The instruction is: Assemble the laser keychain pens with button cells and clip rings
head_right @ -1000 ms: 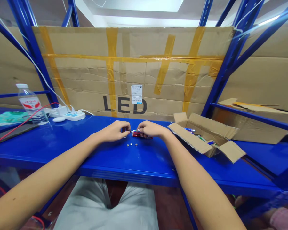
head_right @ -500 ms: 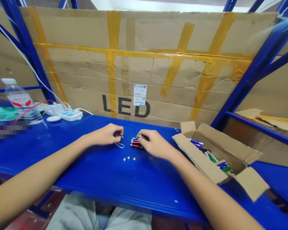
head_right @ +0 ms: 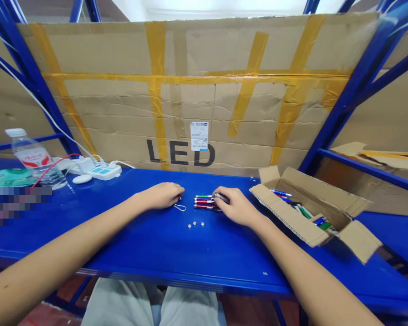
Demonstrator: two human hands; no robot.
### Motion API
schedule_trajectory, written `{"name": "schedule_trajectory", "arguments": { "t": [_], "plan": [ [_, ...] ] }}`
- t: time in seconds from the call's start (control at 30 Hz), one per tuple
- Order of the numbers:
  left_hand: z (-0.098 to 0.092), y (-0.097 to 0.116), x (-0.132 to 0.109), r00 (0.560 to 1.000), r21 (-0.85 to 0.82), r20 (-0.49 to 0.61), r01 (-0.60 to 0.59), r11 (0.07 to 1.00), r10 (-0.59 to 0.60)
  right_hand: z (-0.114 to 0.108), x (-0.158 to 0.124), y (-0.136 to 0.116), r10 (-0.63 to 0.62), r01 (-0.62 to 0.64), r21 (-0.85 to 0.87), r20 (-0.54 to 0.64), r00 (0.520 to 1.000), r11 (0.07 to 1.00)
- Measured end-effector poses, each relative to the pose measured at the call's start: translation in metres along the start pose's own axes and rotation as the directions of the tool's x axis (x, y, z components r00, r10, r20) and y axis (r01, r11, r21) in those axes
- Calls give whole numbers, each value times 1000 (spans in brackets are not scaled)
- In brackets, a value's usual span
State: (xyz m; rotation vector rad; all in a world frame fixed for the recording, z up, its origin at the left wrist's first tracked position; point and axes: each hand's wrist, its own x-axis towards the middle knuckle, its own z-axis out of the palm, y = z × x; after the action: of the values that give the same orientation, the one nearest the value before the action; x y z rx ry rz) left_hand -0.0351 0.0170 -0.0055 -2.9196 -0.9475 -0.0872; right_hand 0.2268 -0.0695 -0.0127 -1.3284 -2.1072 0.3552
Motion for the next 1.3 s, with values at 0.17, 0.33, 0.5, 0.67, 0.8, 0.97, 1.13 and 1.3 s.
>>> {"name": "schedule_trajectory", "arguments": {
  "t": [0.17, 0.33, 0.5, 0.67, 0.8, 0.97, 1.13, 1.3],
  "plan": [
    [-6, -4, 15, 989, 0, 72, -132, 991, 131, -4, 3, 15, 49, -50, -18, -41, 998, 999],
    [-11, -2, 2, 994, -72, 44, -92, 993, 95, -6, 3, 23, 93, -93, 8, -68, 993, 996],
    [-8, 2, -18, 997, -212, 52, -48, 976, 61, -4, 0, 21, 76, -71, 53, -113, 991, 996],
    [-4, 13, -21, 996, -263, 83, 5, 965, 17, 5, -7, 3, 43, -40, 89, -29, 999, 995],
    [-7, 18, -19, 997, -193, 62, -24, 981, 37, 11, -12, -12, -14, 12, 92, 23, 1000, 996],
    [-17, 30, -17, 999, -116, -29, -43, 992, 40, 15, -10, -26, -31, 32, -17, 73, 997, 999],
    [-29, 59, -6, 966, -240, -232, -169, 956, 112, 14, -7, -40, -102, 115, -186, 74, 992, 976],
    [-40, 76, 14, 942, -273, -282, -258, 927, 180, -35, -29, -33, -28, 24, -340, -6, 1000, 940]
  ]
}}
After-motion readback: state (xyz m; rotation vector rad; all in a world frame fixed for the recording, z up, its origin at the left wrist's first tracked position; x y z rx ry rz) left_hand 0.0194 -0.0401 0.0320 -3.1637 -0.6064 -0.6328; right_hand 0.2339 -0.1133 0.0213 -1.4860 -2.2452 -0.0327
